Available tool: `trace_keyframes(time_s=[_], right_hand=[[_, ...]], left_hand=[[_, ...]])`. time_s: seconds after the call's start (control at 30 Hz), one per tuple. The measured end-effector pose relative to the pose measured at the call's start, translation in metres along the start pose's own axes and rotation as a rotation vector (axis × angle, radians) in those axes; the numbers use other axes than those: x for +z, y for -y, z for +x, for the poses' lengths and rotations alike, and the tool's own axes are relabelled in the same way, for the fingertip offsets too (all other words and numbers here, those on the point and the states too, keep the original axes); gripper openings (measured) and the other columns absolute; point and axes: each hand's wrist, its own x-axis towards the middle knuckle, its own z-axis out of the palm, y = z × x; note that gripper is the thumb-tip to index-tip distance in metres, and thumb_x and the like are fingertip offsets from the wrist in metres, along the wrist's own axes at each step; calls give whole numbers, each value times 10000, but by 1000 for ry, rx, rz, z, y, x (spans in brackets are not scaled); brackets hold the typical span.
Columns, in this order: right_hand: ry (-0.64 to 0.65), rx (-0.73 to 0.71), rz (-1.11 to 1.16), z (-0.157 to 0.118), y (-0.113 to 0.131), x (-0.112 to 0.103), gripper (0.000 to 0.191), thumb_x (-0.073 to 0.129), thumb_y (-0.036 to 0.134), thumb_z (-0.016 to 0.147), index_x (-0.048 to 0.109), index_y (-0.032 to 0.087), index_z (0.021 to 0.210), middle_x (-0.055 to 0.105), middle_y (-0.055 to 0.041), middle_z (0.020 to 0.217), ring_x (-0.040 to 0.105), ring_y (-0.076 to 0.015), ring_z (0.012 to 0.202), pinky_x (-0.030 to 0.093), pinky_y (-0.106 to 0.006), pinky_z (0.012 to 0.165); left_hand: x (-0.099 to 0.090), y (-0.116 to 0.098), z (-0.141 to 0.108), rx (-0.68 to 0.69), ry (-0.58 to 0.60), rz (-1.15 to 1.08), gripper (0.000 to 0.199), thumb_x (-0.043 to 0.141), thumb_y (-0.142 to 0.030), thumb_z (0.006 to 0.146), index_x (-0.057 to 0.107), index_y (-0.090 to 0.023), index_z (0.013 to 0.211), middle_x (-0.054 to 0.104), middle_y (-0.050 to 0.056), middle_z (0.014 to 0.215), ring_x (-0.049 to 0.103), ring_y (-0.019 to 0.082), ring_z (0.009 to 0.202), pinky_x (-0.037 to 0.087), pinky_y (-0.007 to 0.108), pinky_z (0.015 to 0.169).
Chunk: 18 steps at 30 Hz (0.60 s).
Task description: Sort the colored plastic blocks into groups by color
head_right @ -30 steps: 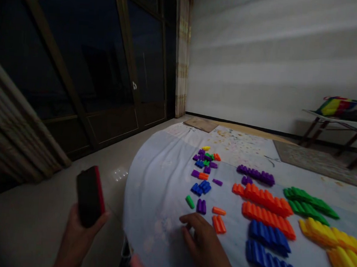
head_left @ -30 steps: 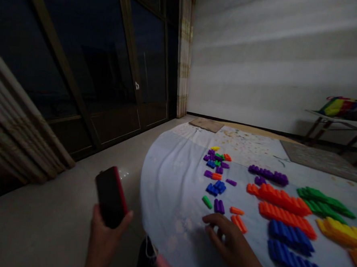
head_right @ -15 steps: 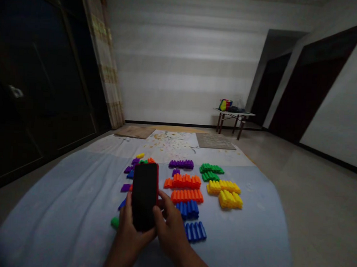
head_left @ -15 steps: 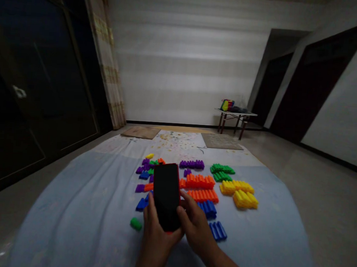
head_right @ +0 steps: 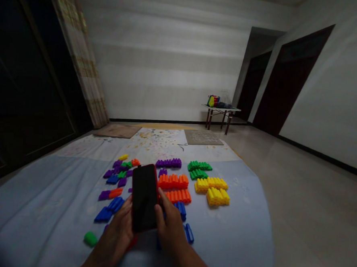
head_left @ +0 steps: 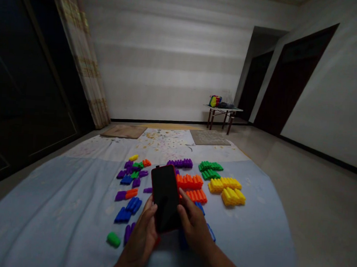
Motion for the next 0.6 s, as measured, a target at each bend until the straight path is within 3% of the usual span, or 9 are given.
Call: trace_keyframes(time_s=[0.1,0.3,0.43,0.6], right_hand=[[-42,0,-52,2,-4,-2,424,419,314,917,450,233,1332,557,-73,1276,537,-223,1153,447,-393,969],[2,24,-81,6,-8,-6,437,396,318,928,409,240,1358,547,-66,1289,532,-217,1159,437,-398,980],[55,50,-77,4,-7,-4,438,381,322,933,402,236,1362,518,-66,1319,494,-217,1200,422,-392,995],[85,81,-41,0,-5,-3,432,377,332,936,402,236,1356,514,-64,1321,475,-216,1216,384,-389,1026]], left_hand=[[2,1,4,-23,58,-13,543,539,-347,785,447,-253,1312,523,32,1329,384,228,1293,322,370,1077],[4,4,5,21,144,-7,670,588,-368,745,367,-241,1364,459,49,1386,330,254,1322,290,387,1090],[-1,9,5,9,103,-54,702,568,-360,769,278,-261,1401,477,40,1370,390,239,1284,298,384,1083],[-6,10,3,-12,53,-100,649,526,-363,795,315,-228,1394,546,72,1299,462,255,1225,303,410,1071]])
